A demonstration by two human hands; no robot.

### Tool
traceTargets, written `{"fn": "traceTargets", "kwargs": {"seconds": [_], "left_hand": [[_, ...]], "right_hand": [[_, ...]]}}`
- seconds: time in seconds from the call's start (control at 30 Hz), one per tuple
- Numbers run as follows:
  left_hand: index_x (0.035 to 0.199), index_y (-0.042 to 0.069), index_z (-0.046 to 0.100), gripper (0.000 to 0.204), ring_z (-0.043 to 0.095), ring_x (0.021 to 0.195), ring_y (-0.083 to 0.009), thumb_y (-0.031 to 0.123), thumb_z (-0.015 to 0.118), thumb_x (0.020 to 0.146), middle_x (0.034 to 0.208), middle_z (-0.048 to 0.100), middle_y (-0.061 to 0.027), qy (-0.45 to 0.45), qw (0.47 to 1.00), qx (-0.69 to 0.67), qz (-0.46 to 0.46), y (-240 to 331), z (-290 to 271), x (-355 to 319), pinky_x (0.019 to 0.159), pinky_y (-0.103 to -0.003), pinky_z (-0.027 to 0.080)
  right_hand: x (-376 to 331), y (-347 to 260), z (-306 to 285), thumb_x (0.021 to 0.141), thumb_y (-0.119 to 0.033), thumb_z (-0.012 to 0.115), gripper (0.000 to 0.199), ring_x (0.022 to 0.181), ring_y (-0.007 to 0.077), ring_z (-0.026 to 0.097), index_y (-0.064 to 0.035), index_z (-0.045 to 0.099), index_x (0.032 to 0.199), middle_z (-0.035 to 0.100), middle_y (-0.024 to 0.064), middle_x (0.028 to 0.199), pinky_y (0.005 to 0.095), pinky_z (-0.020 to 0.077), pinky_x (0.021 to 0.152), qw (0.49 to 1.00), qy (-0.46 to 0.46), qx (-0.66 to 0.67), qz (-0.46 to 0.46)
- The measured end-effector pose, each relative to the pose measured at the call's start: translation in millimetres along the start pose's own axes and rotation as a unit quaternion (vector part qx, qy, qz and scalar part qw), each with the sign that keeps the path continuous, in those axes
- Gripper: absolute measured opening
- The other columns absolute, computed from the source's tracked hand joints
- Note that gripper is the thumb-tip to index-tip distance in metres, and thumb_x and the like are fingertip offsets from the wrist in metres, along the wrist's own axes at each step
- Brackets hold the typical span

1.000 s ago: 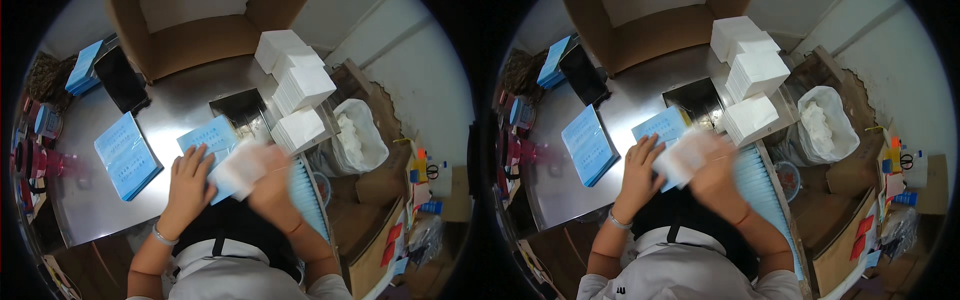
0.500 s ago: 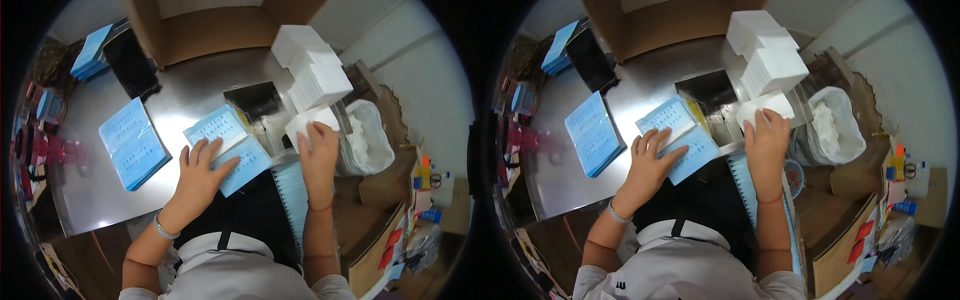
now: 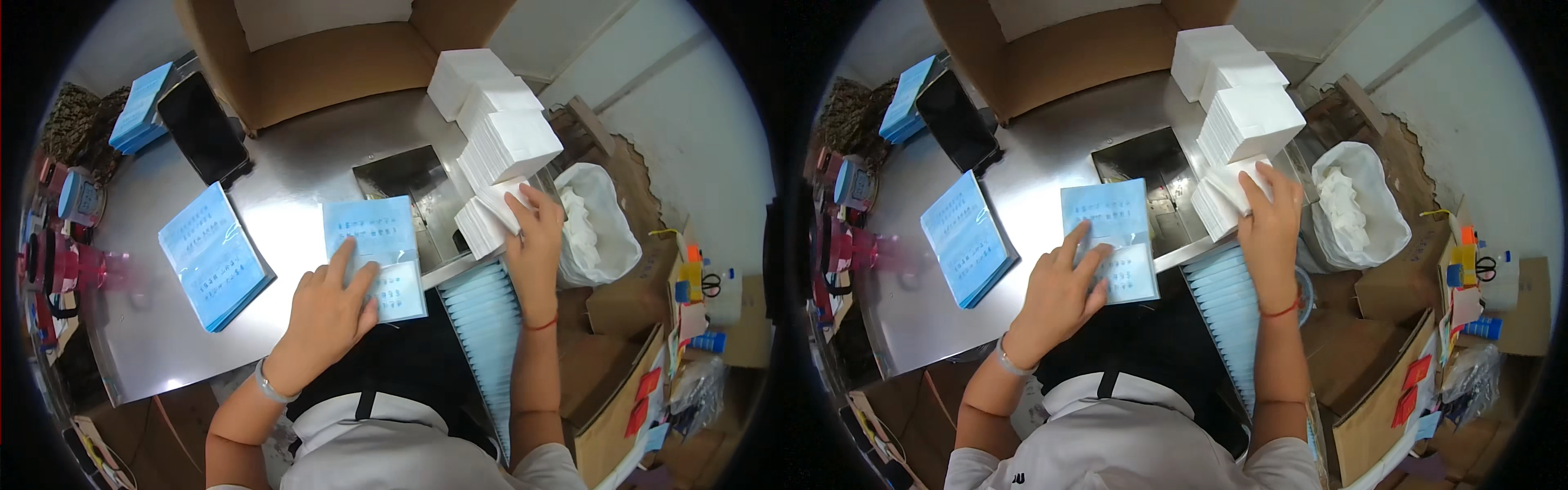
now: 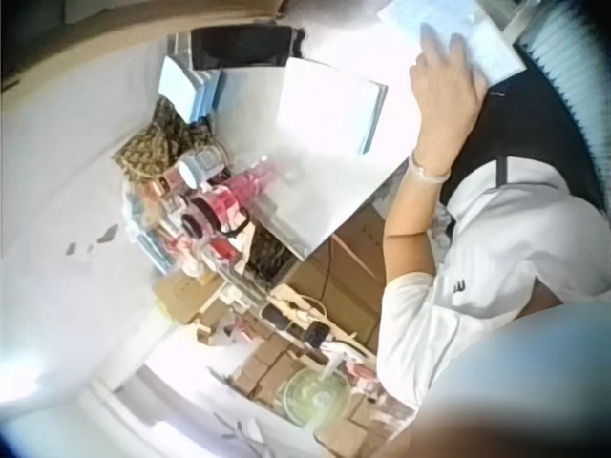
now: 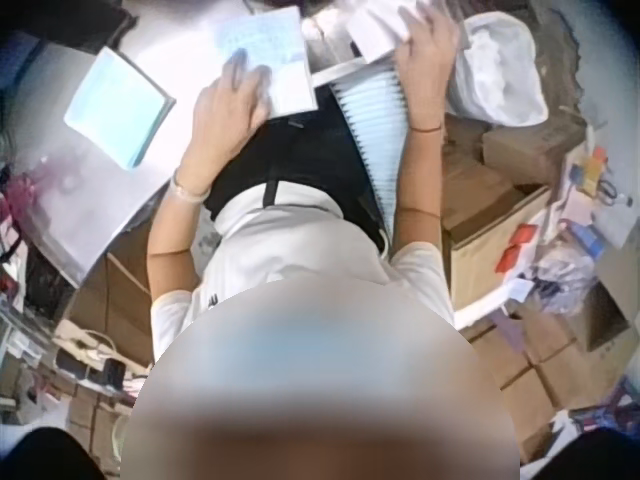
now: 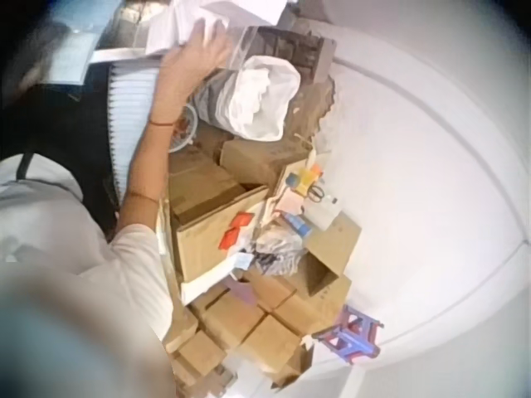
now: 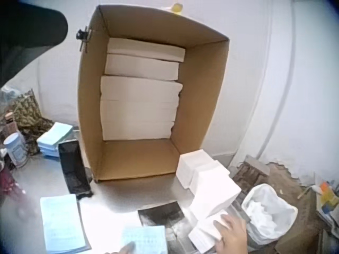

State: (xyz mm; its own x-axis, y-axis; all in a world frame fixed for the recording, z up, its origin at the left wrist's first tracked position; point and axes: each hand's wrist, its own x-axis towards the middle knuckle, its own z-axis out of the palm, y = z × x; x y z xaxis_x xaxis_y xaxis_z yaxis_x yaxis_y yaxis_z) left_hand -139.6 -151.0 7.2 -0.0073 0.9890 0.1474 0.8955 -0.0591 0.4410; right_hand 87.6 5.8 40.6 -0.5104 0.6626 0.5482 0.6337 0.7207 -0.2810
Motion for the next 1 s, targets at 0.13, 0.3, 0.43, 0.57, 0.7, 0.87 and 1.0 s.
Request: {"fn": "traceTargets", "kwargs": {"seconds": [0.13,0.3,0.43,0.57,0.7,0.87,1.0], "left_hand": [[0.127,0.009,0.06,0.056,0.061,0.085,-0.0303,0.02,0.074,0.074,0.141,0.046,-0.0222,0.028,0.997,0.044,0.049,-23.3,-2.5,8.9,0.078,-0.039,0.045],[0.136,0.011,0.054,0.068,0.066,0.093,-0.0328,-0.004,0.07,0.071,0.144,0.043,-0.0242,-0.05,0.99,-0.13,-0.02,-8.0,-13.1,23.9,0.085,-0.041,0.055],[0.128,0.009,0.062,0.052,0.066,0.099,-0.0338,-0.003,0.068,0.078,0.144,0.046,-0.0233,0.045,0.991,-0.085,0.096,26.8,-3.4,11.9,0.08,-0.036,0.056],[0.114,0.002,0.069,0.027,0.065,0.105,-0.0227,0.006,0.067,0.087,0.12,0.066,-0.0166,-0.246,0.857,-0.444,-0.093,0.7,-48.2,-11.1,0.085,-0.036,0.053],[0.145,0.01,0.046,0.068,0.023,0.142,-0.0509,0.037,0.07,0.088,0.154,0.028,-0.0287,0.067,0.949,0.237,-0.196,-65.7,-36.6,-44.6,0.116,-0.058,0.019],[0.144,0.009,0.04,0.067,0.034,0.139,-0.0407,0.036,0.069,0.09,0.143,0.047,-0.0205,0.16,0.941,-0.056,-0.292,-82.7,-50.1,-42.8,0.115,-0.054,0.023],[0.122,0.003,0.053,0.037,0.048,0.123,-0.036,0.027,0.063,0.096,0.124,0.056,-0.0174,0.193,0.924,0.153,-0.292,-108.9,-49.9,-67.2,0.104,-0.049,0.035]], "right_hand": [[-30.4,-77.4,29.4,0.082,-0.002,0.063,0.033,0.102,0.0324,0.062,-0.0069,0.069,0.114,0.066,0.0126,0.115,0.0458,0.045,0.099,0.987,-0.014,0.122,-0.108],[-19.9,-77.0,74.4,0.084,-0.008,0.06,0.017,0.09,0.0332,0.065,-0.0054,0.07,0.098,0.065,0.0142,0.093,0.0522,0.0494,0.094,0.988,-0.086,0.036,-0.125],[19.0,-55.4,108.8,0.08,-0.007,0.06,0.004,0.078,0.0332,0.066,-0.0051,0.064,0.082,0.066,0.0157,0.081,0.0446,0.0534,0.082,0.968,-0.238,-0.023,-0.079],[16.1,-43.8,88.2,0.08,-0.006,0.064,0.005,0.07,0.0288,0.066,-0.0042,0.062,0.076,0.068,0.0147,0.076,0.0369,0.053,0.065,0.991,-0.125,-0.055,0.003],[-4.7,-44.6,33.8,0.085,-0.01,0.071,0.015,0.081,0.0297,0.064,-0.002,0.071,0.097,0.067,0.0115,0.088,0.0428,0.0522,0.087,0.991,0.121,-0.029,0.051],[-14.6,-17.7,42.6,0.085,-0.012,0.071,0.021,0.102,0.0321,0.057,-0.0004,0.073,0.102,0.061,0.0111,0.105,0.053,0.0432,0.102,0.987,0.066,-0.115,0.087],[-7.8,-12.9,38.2,0.083,-0.01,0.071,0.019,0.094,0.0296,0.057,-0.0014,0.073,0.101,0.06,0.0088,0.095,0.0483,0.0457,0.098,0.99,0.072,-0.045,0.11]]}}
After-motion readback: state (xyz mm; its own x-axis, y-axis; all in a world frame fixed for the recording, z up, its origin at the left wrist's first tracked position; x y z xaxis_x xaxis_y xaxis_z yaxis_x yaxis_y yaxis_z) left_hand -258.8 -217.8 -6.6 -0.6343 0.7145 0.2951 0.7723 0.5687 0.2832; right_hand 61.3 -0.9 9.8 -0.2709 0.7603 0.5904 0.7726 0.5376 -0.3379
